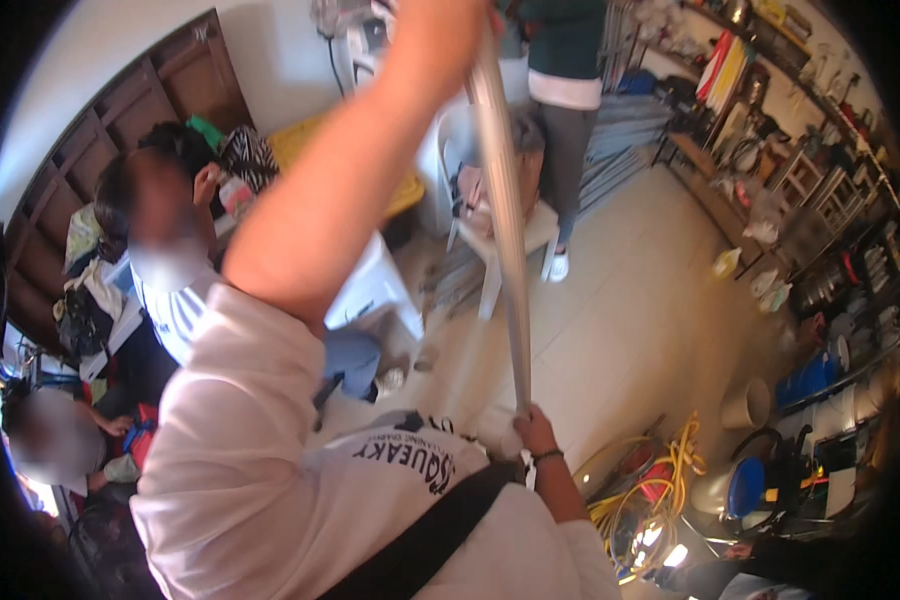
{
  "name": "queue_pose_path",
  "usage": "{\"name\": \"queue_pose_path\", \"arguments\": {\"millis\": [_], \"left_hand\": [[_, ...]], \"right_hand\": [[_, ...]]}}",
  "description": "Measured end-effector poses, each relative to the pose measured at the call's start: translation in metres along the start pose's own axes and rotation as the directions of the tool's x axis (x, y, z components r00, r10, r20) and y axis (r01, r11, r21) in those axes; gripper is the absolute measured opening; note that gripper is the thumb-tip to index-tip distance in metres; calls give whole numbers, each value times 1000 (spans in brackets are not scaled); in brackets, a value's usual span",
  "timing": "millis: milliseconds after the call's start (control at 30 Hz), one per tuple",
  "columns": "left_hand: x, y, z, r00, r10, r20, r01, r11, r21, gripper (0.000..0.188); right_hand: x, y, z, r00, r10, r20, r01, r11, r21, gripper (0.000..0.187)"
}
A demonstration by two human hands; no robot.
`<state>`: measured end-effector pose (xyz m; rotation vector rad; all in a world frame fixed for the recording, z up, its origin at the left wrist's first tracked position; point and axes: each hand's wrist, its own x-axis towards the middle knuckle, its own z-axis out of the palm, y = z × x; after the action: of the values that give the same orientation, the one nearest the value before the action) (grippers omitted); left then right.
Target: The person assembles a long-handled cleaning tool by attaching a flat head with yellow circular pads to a white pole, then wraps and secures the joint with white tape. The person uses scissors to cut the tape and adjusts the assembled tool.
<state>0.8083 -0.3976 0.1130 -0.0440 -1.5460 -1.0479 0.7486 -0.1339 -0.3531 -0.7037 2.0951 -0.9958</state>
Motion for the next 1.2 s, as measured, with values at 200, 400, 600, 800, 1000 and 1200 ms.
{"name": "queue_pose_path", "arguments": {"millis": [200, 400, 600, 800, 1000, 1200], "left_hand": [[44, -3, -38, 973, 7, -229, 23, 991, 129, 20], [110, -59, -93, 973, 0, -230, 25, 994, 108, 11], [204, -92, -140, 984, 38, -173, -30, 998, 48, 19], [286, -108, -160, 970, 28, -241, -44, 997, -61, 22], [219, -259, -134, 971, -235, -53, 238, 968, 76, 43], [159, -339, -33, 854, -407, -325, 341, 909, -241, 42]], "right_hand": [[60, -14, -9, 995, -68, 72, 73, 995, -69, 49], [133, -49, -9, 983, -165, 79, 168, 985, -29, 51], [209, -107, -20, 992, -119, 47, 126, 969, -214, 41], [293, -151, -29, 939, -339, 54, 343, 928, -146, 45], [341, -287, -77, 804, -581, 126, 593, 774, -219, 50], [397, -392, -116, 501, -862, 74, 866, 498, -53, 61]]}}
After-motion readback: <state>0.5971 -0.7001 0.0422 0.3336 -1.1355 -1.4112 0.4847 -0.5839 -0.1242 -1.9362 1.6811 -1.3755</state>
